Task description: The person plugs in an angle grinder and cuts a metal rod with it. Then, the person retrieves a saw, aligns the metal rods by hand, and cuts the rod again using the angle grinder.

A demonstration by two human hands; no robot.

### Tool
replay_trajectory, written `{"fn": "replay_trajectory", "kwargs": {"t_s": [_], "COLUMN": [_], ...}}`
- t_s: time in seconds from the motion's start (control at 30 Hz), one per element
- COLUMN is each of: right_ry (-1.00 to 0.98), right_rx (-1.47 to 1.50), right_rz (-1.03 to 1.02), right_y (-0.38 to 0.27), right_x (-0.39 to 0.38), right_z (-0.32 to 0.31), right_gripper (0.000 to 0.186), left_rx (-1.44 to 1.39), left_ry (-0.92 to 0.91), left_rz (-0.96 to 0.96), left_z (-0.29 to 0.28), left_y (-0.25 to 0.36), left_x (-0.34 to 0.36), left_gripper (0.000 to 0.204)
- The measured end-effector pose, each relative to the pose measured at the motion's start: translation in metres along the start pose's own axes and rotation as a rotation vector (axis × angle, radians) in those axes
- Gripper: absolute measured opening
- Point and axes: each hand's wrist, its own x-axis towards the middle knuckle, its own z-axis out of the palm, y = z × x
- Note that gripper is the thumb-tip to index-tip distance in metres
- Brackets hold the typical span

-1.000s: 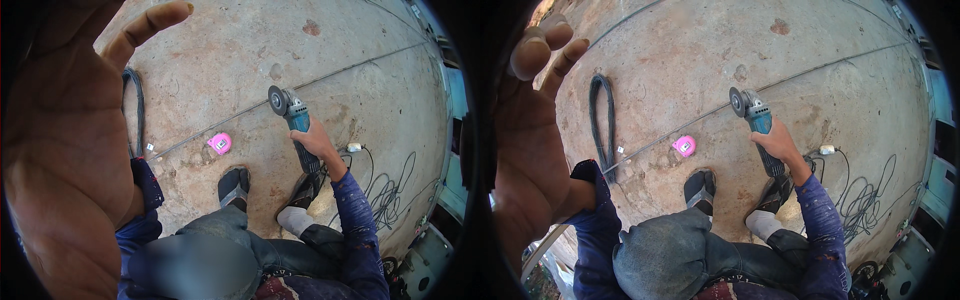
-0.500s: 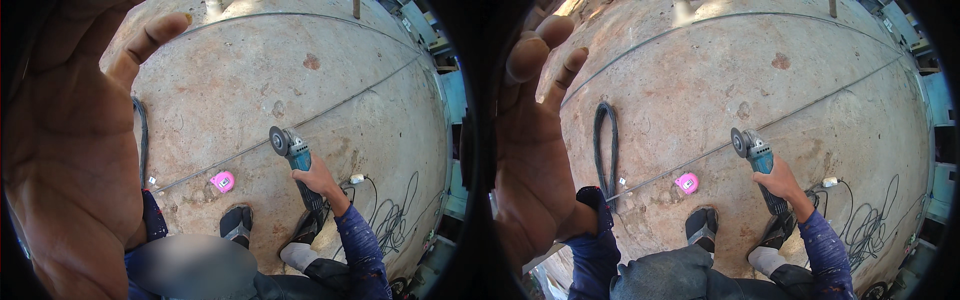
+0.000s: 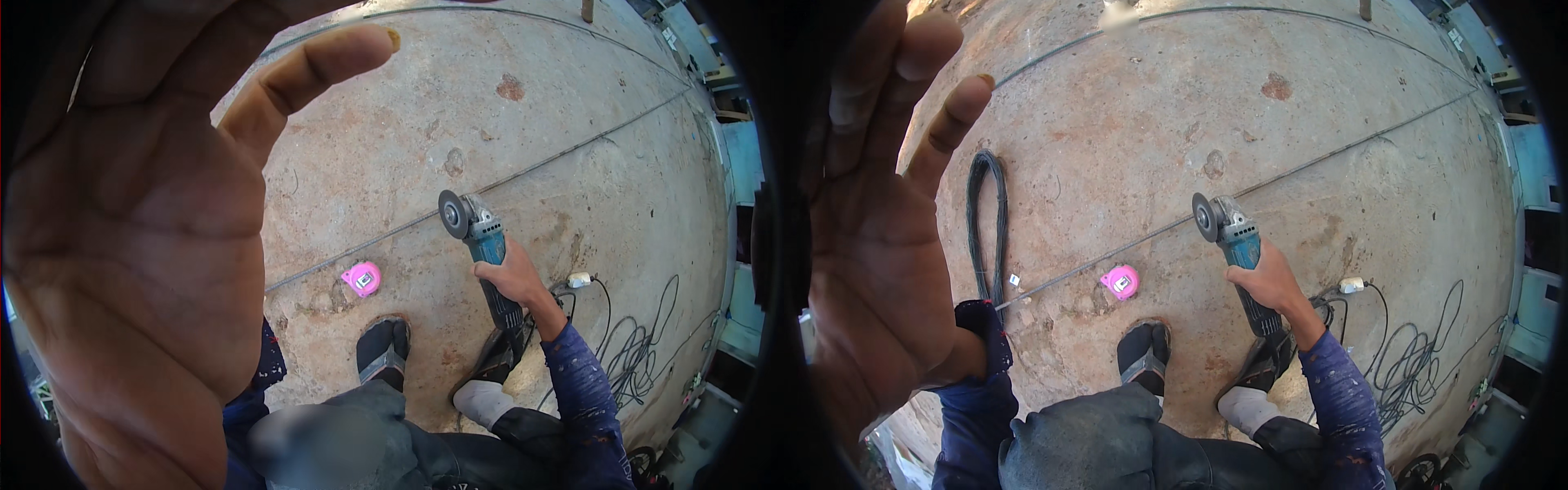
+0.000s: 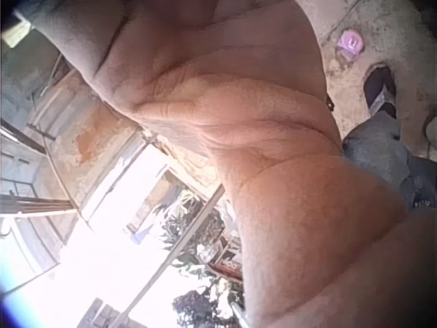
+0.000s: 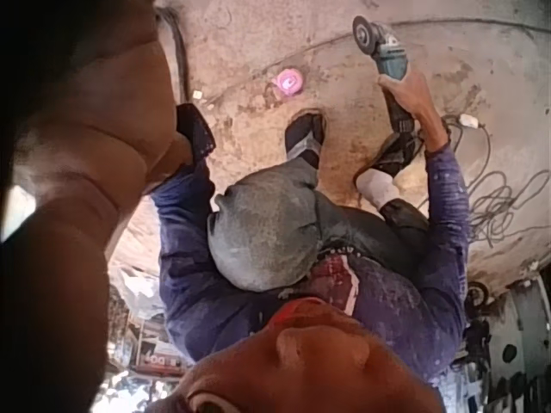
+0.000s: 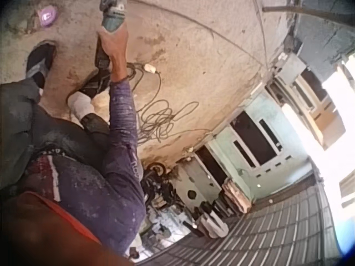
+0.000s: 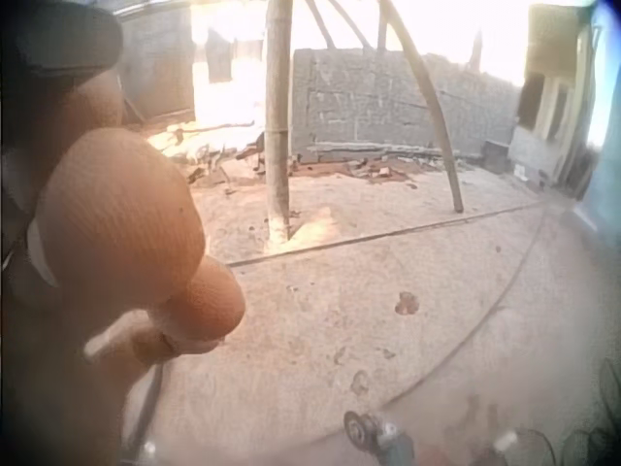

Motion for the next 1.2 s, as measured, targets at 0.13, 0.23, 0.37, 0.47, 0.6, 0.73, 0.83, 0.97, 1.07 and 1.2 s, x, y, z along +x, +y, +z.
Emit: {"fn": "replay_trajectory", "kwargs": {"t_s": [0.13,0.23,0.37,0.47,0.6,0.73,0.83,0.97,1.07,1.2], "right_ry": [0.006,0.012,0.028,0.025,-0.005,0.019,0.040,0.014,0.011,0.057], "right_rx": [-0.004,0.016,-0.009,-0.014,0.000,0.003,-0.053,-0.036,-0.023,-0.042], "right_rz": [-0.040,-0.038,-0.059,-0.042,-0.037,-0.030,-0.094,-0.070,0.000,-0.047], "right_y": [0.011,0.011,0.010,0.004,0.004,0.008,0.009,-0.002,-0.005,0.013], "right_x": [0.010,0.005,0.003,0.001,-0.001,-0.003,-0.004,0.002,0.006,0.003], "right_z": [0.002,0.006,0.006,0.005,0.009,0.009,0.014,0.019,-0.002,-0.001], "right_gripper": [0.051,0.053,0.055,0.056,0.056,0.058,0.048,0.049,0.052,0.054], "left_rx": [-0.045,-0.074,-0.061,-0.044,0.011,0.013,0.022,0.024,-0.080,-0.162], "left_ry": [-0.051,-0.095,-0.090,-0.025,0.047,0.072,0.080,0.044,-0.025,-0.152], "left_rz": [0.026,0.018,0.032,0.024,0.012,0.012,0.010,0.022,0.075,0.087], "left_z": [0.009,0.021,0.025,0.017,-0.005,-0.006,-0.008,-0.012,0.005,0.037], "left_y": [0.008,-0.002,-0.003,-0.010,-0.006,-0.017,-0.022,-0.016,-0.007,0.002], "left_x": [-0.010,-0.018,-0.018,-0.015,-0.010,-0.006,-0.005,-0.011,-0.012,-0.018], "left_gripper": [0.033,0.036,0.038,0.040,0.043,0.046,0.048,0.051,0.053,0.056]}}
